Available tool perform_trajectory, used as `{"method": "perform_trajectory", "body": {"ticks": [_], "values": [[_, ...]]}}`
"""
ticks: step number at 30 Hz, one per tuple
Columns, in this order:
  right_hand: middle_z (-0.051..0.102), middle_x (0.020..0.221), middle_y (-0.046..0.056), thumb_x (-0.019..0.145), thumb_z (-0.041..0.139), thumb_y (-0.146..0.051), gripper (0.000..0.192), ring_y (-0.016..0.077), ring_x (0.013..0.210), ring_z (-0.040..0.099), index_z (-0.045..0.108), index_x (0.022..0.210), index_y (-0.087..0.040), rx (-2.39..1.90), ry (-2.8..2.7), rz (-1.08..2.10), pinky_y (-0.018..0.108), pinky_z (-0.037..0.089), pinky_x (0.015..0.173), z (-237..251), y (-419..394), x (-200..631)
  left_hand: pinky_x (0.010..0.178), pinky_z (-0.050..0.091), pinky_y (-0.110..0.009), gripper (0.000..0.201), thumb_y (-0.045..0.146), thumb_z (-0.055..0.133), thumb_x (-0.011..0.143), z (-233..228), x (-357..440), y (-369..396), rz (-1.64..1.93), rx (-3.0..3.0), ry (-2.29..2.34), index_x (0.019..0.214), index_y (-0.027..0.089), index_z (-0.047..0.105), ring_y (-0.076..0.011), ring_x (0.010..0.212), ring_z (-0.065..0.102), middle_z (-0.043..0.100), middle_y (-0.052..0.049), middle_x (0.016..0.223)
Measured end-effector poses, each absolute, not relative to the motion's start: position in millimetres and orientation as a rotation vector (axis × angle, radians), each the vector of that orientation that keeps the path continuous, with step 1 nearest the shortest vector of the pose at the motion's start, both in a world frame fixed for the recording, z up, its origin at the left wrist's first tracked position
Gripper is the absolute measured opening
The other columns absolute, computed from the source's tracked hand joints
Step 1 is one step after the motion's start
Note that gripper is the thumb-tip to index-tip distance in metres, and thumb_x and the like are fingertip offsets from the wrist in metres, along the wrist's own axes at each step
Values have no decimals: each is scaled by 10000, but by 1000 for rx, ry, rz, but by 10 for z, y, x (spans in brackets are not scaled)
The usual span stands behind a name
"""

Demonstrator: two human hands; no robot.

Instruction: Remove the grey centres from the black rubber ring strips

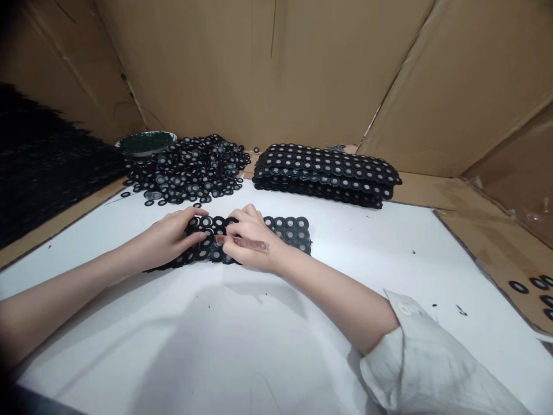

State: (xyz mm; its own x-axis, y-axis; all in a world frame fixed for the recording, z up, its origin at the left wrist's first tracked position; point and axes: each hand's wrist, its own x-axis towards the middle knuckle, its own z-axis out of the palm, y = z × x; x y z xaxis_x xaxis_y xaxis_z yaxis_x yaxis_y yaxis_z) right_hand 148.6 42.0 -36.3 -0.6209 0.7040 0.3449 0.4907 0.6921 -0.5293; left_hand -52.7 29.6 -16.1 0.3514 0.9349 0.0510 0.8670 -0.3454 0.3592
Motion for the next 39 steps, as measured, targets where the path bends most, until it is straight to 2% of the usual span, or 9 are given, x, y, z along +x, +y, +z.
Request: {"method": "perform_trajectory", "body": {"ticks": [3, 6, 11, 16, 20, 28, 34, 39], "values": [[514, 855, 29, 743, 450, -171, 238, 176, 882, 353, 421, 506, -168, -845, -2376, 447, 332, 329, 821, -346, 397, 1484, 606, 360, -285, 441, 536, 528, 663, -111, -523, 293, 197, 2327, 1599, 925, 182, 499, -236, 769, 518, 571, -53, 829], [522, 850, 23, 723, 437, -136, 240, 176, 888, 363, 416, 486, -170, -886, -2369, 545, 326, 342, 823, -312, 414, 1494, 517, 315, -254, 334, 493, 549, 648, -72, -513, 271, 119, 2221, 1539, 780, 188, 521, -184, 623, 498, 551, -7, 674], [504, 773, 0, 707, 436, -146, 233, 182, 899, 386, 411, 477, -178, -964, -2404, 759, 344, 346, 836, -282, 467, 1519, 523, 319, -249, 219, 411, 521, 670, -61, -496, 251, 180, 2112, 1476, 699, 195, 542, -161, 595, 492, 554, 10, 645], [523, 842, 6, 707, 432, -129, 250, 188, 905, 379, 397, 464, -175, -1008, -2388, 696, 343, 350, 832, -298, 411, 1483, 499, 311, -248, 216, 407, 531, 649, -110, -505, 269, 205, 2066, 1507, 654, 190, 531, -157, 566, 478, 551, 9, 613], [503, 865, 26, 734, 435, -168, 227, 195, 893, 350, 440, 507, -175, -996, -2390, 504, 350, 340, 799, -358, 303, 1435, 476, 301, -244, 183, 368, 518, 656, -154, -483, 223, 234, 1972, 1548, 633, 186, 517, -150, 528, 466, 532, 12, 563], [477, 822, 57, 775, 431, -205, 198, 195, 848, 316, 501, 594, -172, -1013, -2393, 169, 335, 293, 724, -322, 273, 1422, 434, 277, -236, 228, 414, 505, 672, 25, -423, 112, 229, 1677, 1435, 742, 197, 512, -120, 463, 392, 448, 35, 549], [492, 707, 28, 767, 434, -225, 270, 191, 840, 350, 455, 504, -172, -1097, -2366, 404, 335, 302, 746, -277, 346, 1415, 540, 318, -246, 181, 351, 509, 668, -56, -456, 196, 255, 2079, 1553, 752, 197, 465, -168, 628, 473, 512, 5, 678], [543, 836, 16, 744, 437, -183, 270, 214, 978, 400, 502, 482, -189, -1154, -2319, 743, 377, 303, 846, -206, 333, 1455, 568, 324, -243, 180, 339, 485, 677, -80, -500, 214, 248, 2103, 1544, 790, 203, 454, -176, 660, 482, 526, 2, 720]]}}
